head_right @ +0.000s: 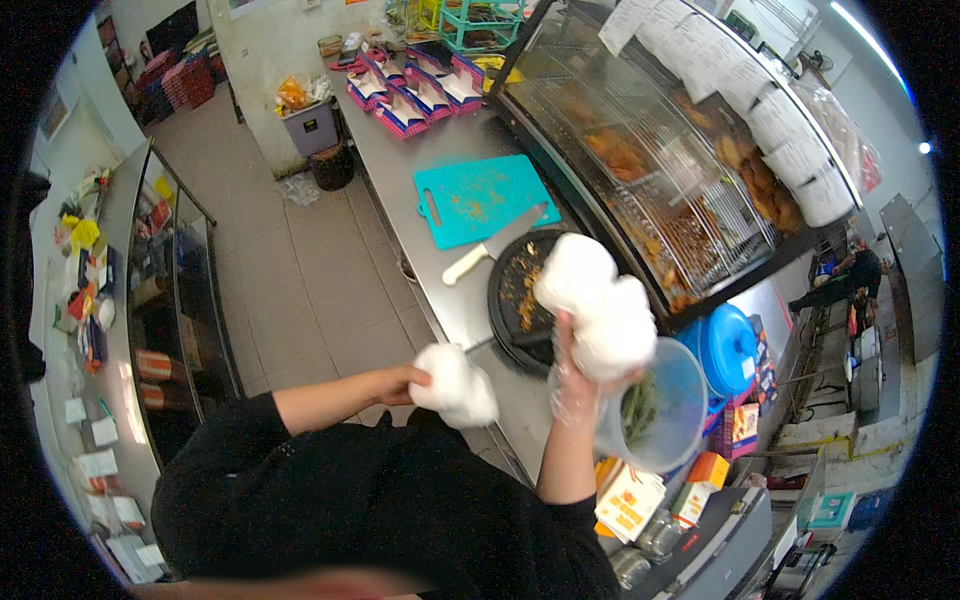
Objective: The person retrieves white buns from a cooler, places them into takeaway boxes, and adds fried chicken pieces and green vegetables. They scoop cooked rice into a small bowl, wrap it, and place it into boxes. The person repeatedly opens boxes, adds items, closes them, and stacks them on the counter.
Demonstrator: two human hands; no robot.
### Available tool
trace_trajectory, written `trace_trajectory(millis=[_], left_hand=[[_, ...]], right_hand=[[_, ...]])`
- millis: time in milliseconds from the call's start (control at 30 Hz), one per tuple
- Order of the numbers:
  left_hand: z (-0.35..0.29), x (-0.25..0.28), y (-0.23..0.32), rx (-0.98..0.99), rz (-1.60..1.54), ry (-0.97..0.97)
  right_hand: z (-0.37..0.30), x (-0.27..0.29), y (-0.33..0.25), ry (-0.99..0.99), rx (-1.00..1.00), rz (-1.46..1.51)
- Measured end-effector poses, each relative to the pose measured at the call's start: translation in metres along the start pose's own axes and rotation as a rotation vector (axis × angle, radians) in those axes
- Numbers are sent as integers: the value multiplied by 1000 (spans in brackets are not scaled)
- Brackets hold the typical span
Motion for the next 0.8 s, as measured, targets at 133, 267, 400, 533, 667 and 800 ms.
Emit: trace_trajectory(millis=[133,267,400,533,667,800], left_hand=[[-46,106,82,-276,-61,232],[-108,176,167,-457,-77,483],[-163,214,249,-675,-162,677],[-199,264,332,-804,-184,705],[-226,351,422,-767,-85,765],[-215,440,539,-584,56,651]], right_hand=[[124,108,62,243,-63,-250],[261,231,105,310,-250,-350],[374,320,136,322,-347,-553],[440,360,151,415,-455,-735],[458,379,140,833,-471,-963],[452,379,117,1196,-187,-1118]])
Point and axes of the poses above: each hand's wrist, its own z-axis towards the middle knuckle, its own x-axis out of the back of the hand, y = z × x, the point moved 3 cm from there along z, towards the middle knuckle, and after that the axes turned 1 degree about -y, right-handed, at the moved point
